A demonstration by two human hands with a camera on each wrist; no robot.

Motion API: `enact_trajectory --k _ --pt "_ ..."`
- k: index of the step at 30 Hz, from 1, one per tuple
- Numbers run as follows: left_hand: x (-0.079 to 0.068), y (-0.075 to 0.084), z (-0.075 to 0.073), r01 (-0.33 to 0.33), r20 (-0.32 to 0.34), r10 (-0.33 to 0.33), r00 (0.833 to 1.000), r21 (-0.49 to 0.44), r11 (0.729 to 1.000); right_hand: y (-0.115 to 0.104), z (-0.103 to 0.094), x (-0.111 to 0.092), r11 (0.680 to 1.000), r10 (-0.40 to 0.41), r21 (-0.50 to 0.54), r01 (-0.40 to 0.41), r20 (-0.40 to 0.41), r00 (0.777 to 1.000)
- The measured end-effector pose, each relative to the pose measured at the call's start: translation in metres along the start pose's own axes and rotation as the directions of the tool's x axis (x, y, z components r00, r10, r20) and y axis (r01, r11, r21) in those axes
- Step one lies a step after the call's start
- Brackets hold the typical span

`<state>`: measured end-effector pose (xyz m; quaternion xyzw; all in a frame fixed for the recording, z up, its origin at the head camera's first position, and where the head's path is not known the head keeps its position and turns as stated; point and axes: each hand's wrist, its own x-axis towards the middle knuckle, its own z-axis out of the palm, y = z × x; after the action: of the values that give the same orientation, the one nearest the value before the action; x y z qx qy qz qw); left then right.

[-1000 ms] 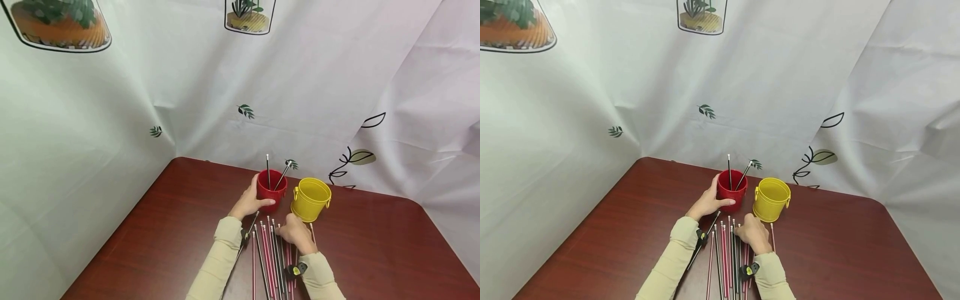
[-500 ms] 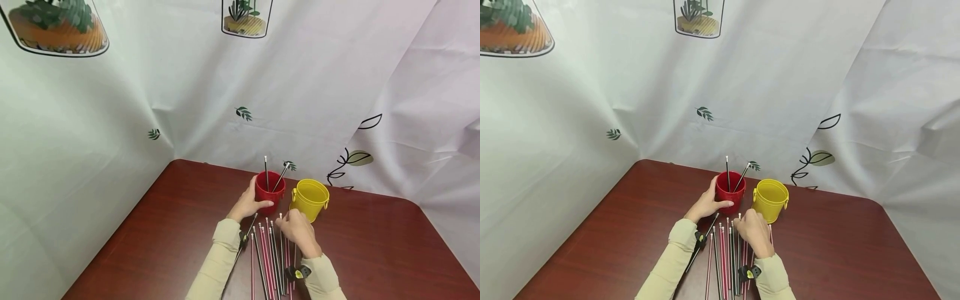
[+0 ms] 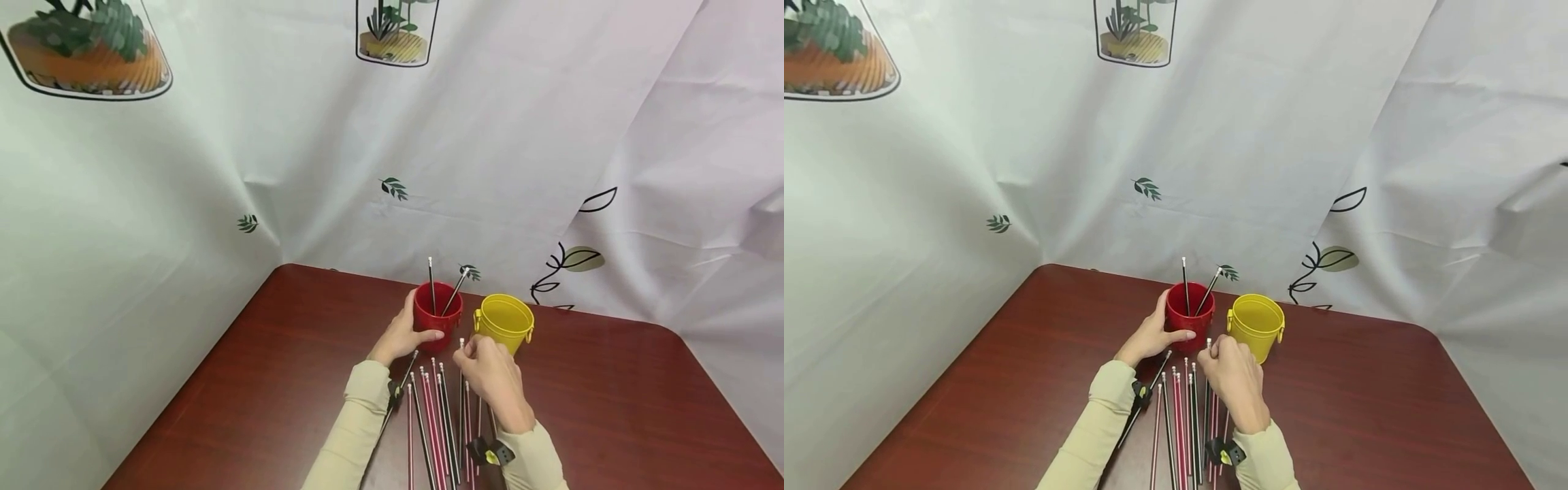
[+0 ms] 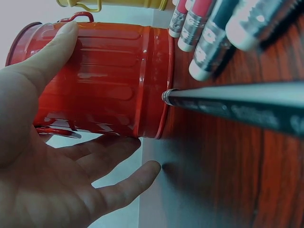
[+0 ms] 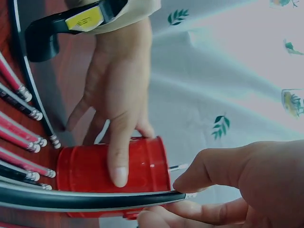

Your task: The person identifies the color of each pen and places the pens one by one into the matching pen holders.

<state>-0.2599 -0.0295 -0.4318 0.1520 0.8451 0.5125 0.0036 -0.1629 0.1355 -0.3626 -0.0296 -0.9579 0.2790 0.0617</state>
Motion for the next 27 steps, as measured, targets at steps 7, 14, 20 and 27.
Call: enact_trajectory --k 7,14,20,27 --pt "-0.001 -0.002 0.001 -0.01 -0.004 0.01 1.0 -0.016 1.0 -0.003 -0.006 -0.004 0.998 -0.038 0.055 0.039 -0.014 0.999" --pt "0.001 -0.002 0.001 -0.007 0.001 0.007 1.0 -0.004 1.0 -0.007 -0.011 -0.007 0.991 -0.089 0.088 0.095 -0.078 0.993" --pt "0.001 -0.002 0.0 0.002 0.002 -0.002 1.0 0.011 1.0 -0.01 -0.014 -0.008 0.985 -0.132 0.09 0.148 -0.157 0.979" --pt "0.001 -0.002 0.0 -0.003 0.001 0.003 1.0 0.008 1.0 -0.012 -0.018 -0.008 0.972 -0.162 0.123 0.198 -0.253 0.954"
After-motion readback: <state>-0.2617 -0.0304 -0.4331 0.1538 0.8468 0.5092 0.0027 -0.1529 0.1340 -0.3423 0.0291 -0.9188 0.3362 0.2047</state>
